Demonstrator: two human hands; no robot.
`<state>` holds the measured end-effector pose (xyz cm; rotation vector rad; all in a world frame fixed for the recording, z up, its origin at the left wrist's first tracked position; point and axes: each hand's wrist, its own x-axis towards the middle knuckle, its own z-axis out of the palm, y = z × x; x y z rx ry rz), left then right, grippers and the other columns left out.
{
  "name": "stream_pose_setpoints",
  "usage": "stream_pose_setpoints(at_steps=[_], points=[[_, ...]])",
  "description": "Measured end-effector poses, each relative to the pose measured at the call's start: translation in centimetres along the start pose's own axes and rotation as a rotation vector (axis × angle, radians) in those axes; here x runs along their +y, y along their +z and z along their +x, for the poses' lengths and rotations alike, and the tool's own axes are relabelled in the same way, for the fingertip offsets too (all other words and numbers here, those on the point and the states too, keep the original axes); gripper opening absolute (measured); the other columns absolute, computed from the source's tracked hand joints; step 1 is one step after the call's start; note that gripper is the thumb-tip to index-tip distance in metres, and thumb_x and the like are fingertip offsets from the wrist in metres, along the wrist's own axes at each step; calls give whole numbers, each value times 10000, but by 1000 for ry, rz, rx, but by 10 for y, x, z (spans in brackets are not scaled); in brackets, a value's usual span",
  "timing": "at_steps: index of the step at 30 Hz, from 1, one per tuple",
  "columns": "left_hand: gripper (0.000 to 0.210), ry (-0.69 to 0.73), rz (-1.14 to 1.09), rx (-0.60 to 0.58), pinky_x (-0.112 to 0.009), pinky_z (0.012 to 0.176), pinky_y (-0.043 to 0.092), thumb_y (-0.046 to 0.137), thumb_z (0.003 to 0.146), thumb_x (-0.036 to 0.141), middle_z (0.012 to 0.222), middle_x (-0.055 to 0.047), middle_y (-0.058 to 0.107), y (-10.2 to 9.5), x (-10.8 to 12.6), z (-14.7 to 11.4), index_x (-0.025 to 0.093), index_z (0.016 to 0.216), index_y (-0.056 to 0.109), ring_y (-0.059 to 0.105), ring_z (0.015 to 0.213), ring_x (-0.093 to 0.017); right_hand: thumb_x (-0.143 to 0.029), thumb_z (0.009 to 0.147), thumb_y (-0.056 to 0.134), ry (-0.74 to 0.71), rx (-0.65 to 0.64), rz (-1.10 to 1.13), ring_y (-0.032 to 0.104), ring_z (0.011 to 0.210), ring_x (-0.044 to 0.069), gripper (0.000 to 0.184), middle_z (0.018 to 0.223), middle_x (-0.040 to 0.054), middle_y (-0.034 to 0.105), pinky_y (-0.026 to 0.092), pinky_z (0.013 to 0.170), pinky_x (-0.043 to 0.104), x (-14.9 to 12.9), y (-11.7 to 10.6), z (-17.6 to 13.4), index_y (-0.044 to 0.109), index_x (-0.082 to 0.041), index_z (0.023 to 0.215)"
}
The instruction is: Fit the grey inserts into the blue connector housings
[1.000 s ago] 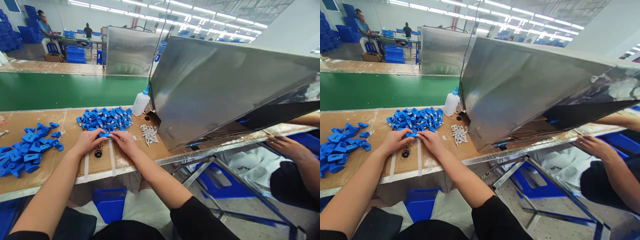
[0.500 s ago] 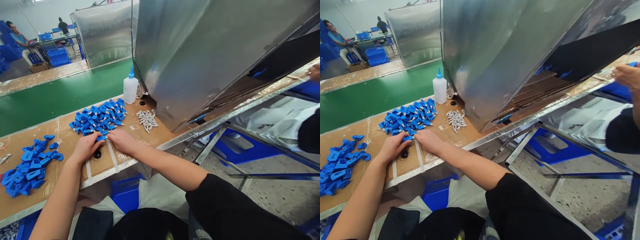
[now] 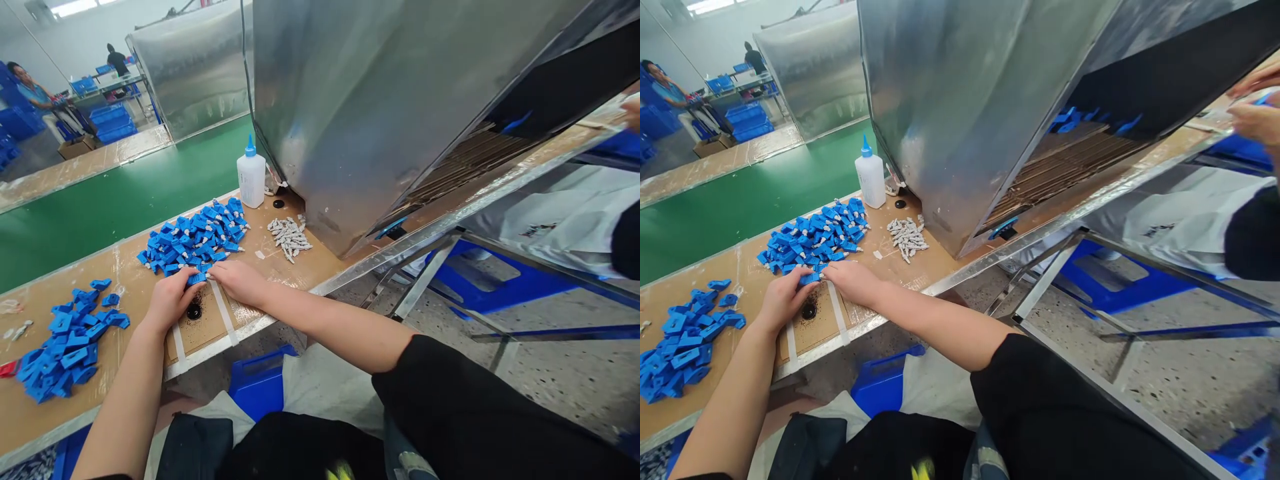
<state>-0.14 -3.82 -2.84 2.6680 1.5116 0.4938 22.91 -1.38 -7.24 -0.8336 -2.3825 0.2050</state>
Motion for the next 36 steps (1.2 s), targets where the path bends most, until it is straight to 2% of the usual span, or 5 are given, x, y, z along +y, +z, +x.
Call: stream_pose_setpoints(at_steps=[13,18,22,25,36], points=[[515,-371,275,198,-351,824,492,401,1027,505,1114,-136,727,-31,46,39,226,1446,509,688,998,-275,-303,1057,461,269,475,279,703,1045,240,318,1152,111,742,539,932,369,7,-18,3,696,-190,1240],[574,-669,539,158,-517,1035,411,435,968,571,1339,-258,594,-64,-27,-13,143,1288,647,512,1294,-422,-294,1032,481,303,438,345,714,1029,246,293,1137,95,756,546,906,373,4,-13,3,722,-210,1177],[761,-976,483,-156,-595,1064,352,430,896,715,1402,-294,551,-86,-94,-43,130,1343,621,481,1325,-486,-282,1020,489,303,378,340,719,1015,248,280,1137,83,761,549,884,377,2,-11,6,729,-214,1148],[688,-911,400,-255,-551,1019,405,373,919,696,1310,-231,629,-83,-102,-54,168,1262,650,564,1225,-428,-275,1014,498,309,356,336,722,1026,248,267,1139,73,765,551,887,380,2,-11,7,731,-221,1132],[414,-326,394,53,-458,1118,389,486,964,533,1292,-140,590,-43,-32,-109,223,1141,695,504,1216,-320,-249,1014,517,316,302,335,706,1057,236,241,1142,72,759,535,927,370,2,-8,9,728,-218,1127]])
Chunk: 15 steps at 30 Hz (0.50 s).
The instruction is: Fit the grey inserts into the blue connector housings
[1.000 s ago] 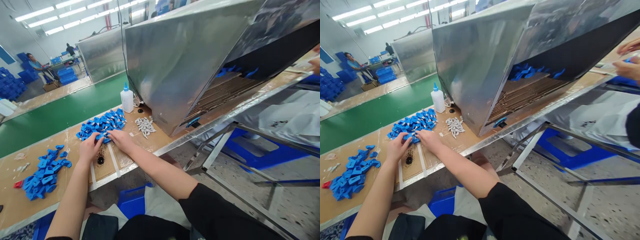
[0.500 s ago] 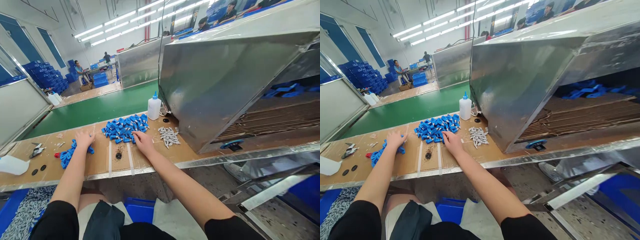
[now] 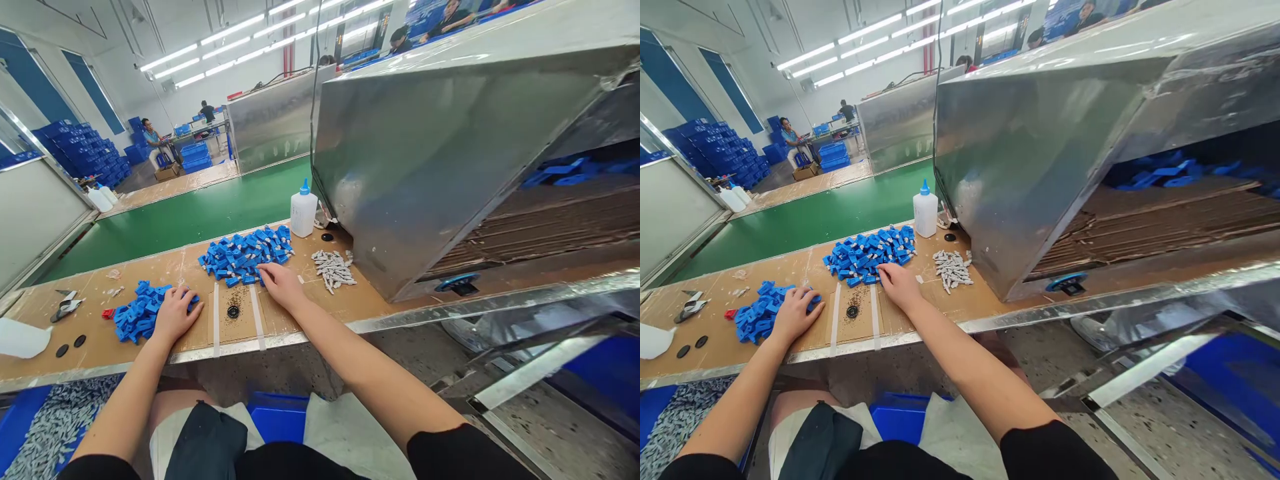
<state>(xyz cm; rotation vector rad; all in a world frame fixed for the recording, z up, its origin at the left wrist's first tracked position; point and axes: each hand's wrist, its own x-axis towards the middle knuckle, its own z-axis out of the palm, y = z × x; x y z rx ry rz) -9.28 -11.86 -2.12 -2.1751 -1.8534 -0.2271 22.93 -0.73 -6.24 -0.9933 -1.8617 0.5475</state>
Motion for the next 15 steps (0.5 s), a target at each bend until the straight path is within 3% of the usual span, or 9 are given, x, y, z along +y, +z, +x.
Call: stream_pose_setpoints(at_steps=[5,8,12,15], points=[[454,-151,21,41,-484,1027,475,480,943,581,1254,-164,557,4,0,8,226,1132,692,552,1182,-341,-280,1005,577,-51,2,-65,690,911,186,207,1015,56,745,505,824,289,-10,-12,-2,709,-209,1148],[432,-111,-35,70,-481,1003,500,455,951,571,1186,-152,559,9,-3,10,231,1078,688,580,1144,-333,-346,1008,587,-15,43,-211,657,811,172,195,912,36,713,462,723,265,-10,-45,-20,712,-227,1098],[403,-63,-180,186,-470,1077,470,522,914,572,1225,-143,536,13,-5,-3,245,1079,691,572,1175,-320,-349,1004,586,144,144,-463,642,805,184,166,910,40,695,431,686,273,4,-100,-58,703,-232,995],[461,-115,-156,159,-466,1035,493,512,906,606,1183,-145,538,14,-5,-12,228,1097,693,580,1137,-326,-364,977,625,202,81,-618,635,790,196,150,964,59,684,430,651,282,19,-119,-75,686,-227,993]])
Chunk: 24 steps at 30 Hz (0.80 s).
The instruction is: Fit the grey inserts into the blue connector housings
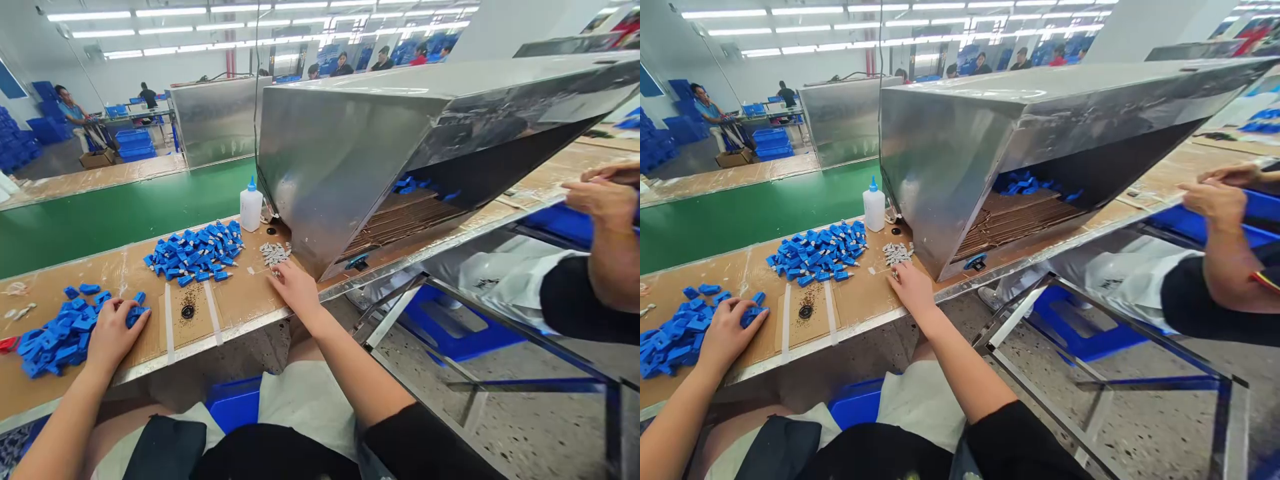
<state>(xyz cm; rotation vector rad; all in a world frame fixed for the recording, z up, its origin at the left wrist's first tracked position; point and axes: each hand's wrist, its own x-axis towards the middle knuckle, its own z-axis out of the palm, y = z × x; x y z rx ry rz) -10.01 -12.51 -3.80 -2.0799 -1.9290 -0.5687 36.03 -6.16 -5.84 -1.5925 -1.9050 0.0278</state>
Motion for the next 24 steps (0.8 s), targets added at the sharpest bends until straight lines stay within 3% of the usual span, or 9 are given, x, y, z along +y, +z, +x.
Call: stream_pose_setpoints(at_steps=[4,9,12,15,17,19,21,24], points=[[485,4,109,-76,-454,950,512,454,937,616,1111,-135,593,-4,4,-6,226,1093,697,576,1094,-338,-352,996,590,-21,-88,-134,652,838,226,156,1034,99,673,449,642,299,4,8,-3,664,-215,1012],[413,54,44,-173,-399,973,488,442,981,565,1124,-103,663,-11,5,-11,245,1097,676,594,1125,-293,-290,1017,496,-44,-148,-148,663,945,283,187,1042,129,674,504,738,359,4,10,-10,648,-192,1066],[380,59,-42,-199,-384,981,475,470,980,561,1124,-93,683,-12,0,-13,259,1059,685,600,1137,-282,-300,1024,429,-115,-163,29,653,1003,297,289,1098,154,668,522,844,409,7,9,-12,643,-180,1177],[329,32,-205,-167,-376,986,469,537,958,534,1107,-81,699,-11,-3,-12,259,1051,693,612,1125,-272,-375,1021,431,-129,-186,338,660,987,277,327,1059,133,683,531,886,415,-5,11,-9,672,-197,1151],[292,-12,-370,-106,-367,987,471,610,922,502,1077,-70,704,-10,-3,-8,248,1034,700,621,1094,-258,-437,1000,484,-77,-244,572,673,873,250,326,940,98,698,553,816,392,-25,17,-3,684,-202,1106],[276,-160,-603,15,-320,883,504,685,873,483,977,-52,693,-10,-3,2,228,978,701,634,975,-220,-485,964,556,-7,-335,807,662,741,218,336,818,59,687,560,714,359,-52,27,5,678,-199,1093],[302,-402,-961,199,-244,659,488,723,835,495,848,-22,643,-10,-5,17,212,927,671,605,776,-159,-510,923,627,17,-420,1000,651,685,192,351,764,32,674,555,671,332,-82,42,17,675,-199,1076],[365,-677,-1620,380,-177,439,321,715,817,534,761,6,573,-11,-17,40,201,887,585,538,617,-108,-533,859,702,-24,-485,1168,637,655,163,379,753,13,669,547,667,316,-121,67,34,677,-196,1030]])
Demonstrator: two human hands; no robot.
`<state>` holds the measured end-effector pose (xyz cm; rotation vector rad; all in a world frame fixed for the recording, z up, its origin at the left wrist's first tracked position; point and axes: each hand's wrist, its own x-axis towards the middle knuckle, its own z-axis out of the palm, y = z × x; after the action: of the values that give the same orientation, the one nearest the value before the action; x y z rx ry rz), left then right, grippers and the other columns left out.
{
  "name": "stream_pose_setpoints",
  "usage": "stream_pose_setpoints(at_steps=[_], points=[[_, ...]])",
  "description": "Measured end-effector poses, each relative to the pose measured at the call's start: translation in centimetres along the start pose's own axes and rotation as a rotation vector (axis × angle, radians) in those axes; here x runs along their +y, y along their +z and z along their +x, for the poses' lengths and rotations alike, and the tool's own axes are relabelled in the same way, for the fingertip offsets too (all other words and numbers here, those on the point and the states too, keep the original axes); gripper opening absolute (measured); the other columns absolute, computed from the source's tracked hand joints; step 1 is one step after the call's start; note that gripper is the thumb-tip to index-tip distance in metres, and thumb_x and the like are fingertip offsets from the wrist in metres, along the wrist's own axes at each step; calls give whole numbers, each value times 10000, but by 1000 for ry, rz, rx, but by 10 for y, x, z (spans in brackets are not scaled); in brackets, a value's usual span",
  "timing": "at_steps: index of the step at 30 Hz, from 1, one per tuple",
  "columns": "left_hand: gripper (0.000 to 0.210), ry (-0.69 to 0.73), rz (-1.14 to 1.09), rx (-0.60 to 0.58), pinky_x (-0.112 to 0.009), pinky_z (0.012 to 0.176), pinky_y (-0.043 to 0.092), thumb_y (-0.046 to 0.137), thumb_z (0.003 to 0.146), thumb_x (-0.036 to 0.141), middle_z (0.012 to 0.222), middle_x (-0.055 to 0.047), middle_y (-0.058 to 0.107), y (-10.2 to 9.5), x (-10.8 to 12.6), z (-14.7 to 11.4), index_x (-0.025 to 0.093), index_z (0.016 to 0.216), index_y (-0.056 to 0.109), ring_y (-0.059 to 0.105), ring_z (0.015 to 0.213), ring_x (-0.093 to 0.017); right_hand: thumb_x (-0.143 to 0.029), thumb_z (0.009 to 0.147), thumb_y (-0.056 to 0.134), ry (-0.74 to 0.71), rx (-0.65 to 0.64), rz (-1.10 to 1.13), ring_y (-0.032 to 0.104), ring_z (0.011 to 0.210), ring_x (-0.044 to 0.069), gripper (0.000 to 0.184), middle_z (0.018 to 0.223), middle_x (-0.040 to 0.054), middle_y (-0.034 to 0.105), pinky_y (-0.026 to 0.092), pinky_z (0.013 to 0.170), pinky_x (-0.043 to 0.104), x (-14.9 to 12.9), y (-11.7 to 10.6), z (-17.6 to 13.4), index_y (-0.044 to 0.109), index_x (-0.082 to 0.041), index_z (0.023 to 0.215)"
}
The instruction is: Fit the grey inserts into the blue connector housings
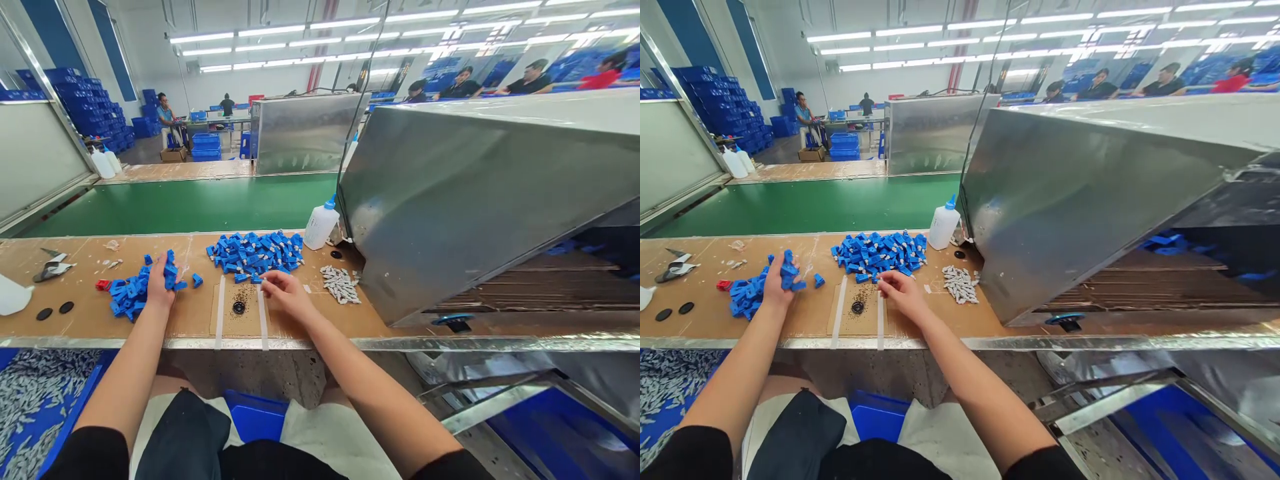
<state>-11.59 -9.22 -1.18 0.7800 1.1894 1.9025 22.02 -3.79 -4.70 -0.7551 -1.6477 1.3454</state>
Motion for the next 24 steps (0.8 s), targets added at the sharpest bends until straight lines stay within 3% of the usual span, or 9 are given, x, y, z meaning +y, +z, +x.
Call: stream_pose_setpoints(at_steps=[2,4,7,10,14,18,21,24], points=[[382,-99,-277,8,-160,414,274,662,840,561,760,-3,574,-1,3,16,201,854,533,560,628,-111,-552,833,719,-7,-30,55,612,614,147,404,744,2,658,535,637,306,7,15,15,674,-192,1009],[386,-101,-405,57,-154,427,285,566,887,580,774,-20,595,-5,4,29,206,829,495,588,656,-117,-556,829,722,6,-43,69,603,602,140,410,758,2,660,529,616,299,15,22,20,674,-191,1010],[378,-32,-457,162,-153,470,329,458,928,575,810,-35,634,-9,1,42,211,827,476,626,701,-118,-542,845,720,15,-44,47,616,625,143,395,800,13,680,540,628,301,26,19,18,677,-193,1026],[312,-4,-462,176,-149,458,300,473,933,508,824,-35,666,-5,-2,50,208,852,505,596,631,-89,-544,851,718,19,-30,33,615,614,144,394,791,10,682,545,620,301,30,13,14,681,-199,1036],[213,-61,-567,100,-150,396,249,476,954,386,788,-11,671,10,-2,56,196,883,540,438,460,-41,-553,868,701,35,-67,10,630,636,152,402,833,29,711,561,634,310,28,14,13,693,-210,1076],[276,-103,-570,-8,-140,355,226,548,964,437,709,34,597,30,-6,55,193,836,523,415,438,-25,-572,890,668,57,-110,51,687,742,182,413,977,66,762,595,717,348,26,15,13,695,-228,1118],[317,-138,-559,-90,-143,338,223,625,944,456,690,52,564,43,-14,48,189,813,513,416,434,-22,-539,912,666,-51,-129,-54,697,910,207,344,1048,79,745,583,823,366,25,12,13,731,-223,1033],[282,-172,-520,-176,-155,326,220,644,936,460,801,24,656,55,-22,37,194,883,566,417,431,-25,-510,929,663,-148,-151,-225,668,953,211,314,1004,75,718,547,881,370,25,11,11,752,-218,997]])
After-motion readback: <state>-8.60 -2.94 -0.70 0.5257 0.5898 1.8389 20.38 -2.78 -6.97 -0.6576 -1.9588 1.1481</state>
